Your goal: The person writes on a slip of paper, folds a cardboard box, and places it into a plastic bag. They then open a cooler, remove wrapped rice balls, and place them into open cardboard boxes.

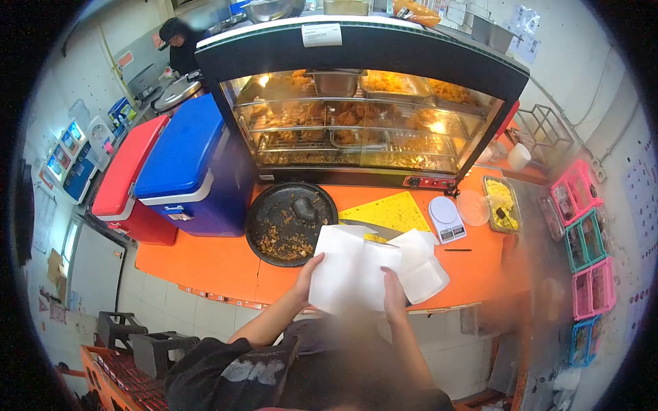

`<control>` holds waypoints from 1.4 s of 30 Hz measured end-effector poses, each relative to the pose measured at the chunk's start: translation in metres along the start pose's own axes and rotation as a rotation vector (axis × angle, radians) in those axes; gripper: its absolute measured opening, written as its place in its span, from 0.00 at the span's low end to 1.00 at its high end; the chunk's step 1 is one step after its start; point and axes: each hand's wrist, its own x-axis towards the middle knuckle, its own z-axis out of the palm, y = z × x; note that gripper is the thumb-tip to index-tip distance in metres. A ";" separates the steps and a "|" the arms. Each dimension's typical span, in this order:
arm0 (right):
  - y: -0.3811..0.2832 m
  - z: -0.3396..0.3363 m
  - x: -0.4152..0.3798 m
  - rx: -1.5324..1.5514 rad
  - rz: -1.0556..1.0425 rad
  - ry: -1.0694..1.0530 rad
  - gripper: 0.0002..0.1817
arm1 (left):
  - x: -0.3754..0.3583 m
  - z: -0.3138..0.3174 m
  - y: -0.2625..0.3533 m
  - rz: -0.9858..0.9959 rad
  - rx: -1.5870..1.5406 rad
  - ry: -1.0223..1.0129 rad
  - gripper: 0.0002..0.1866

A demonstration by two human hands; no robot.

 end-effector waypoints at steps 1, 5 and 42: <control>-0.007 -0.003 0.003 0.133 0.087 -0.057 0.22 | -0.004 0.004 0.014 -0.026 -0.069 -0.065 0.31; 0.005 0.003 -0.016 0.454 0.249 -0.012 0.24 | 0.016 -0.025 0.001 -0.212 0.091 -0.105 0.32; -0.241 0.455 0.161 -0.406 -0.400 -0.285 0.38 | -0.153 -0.241 0.433 1.218 2.234 0.454 0.48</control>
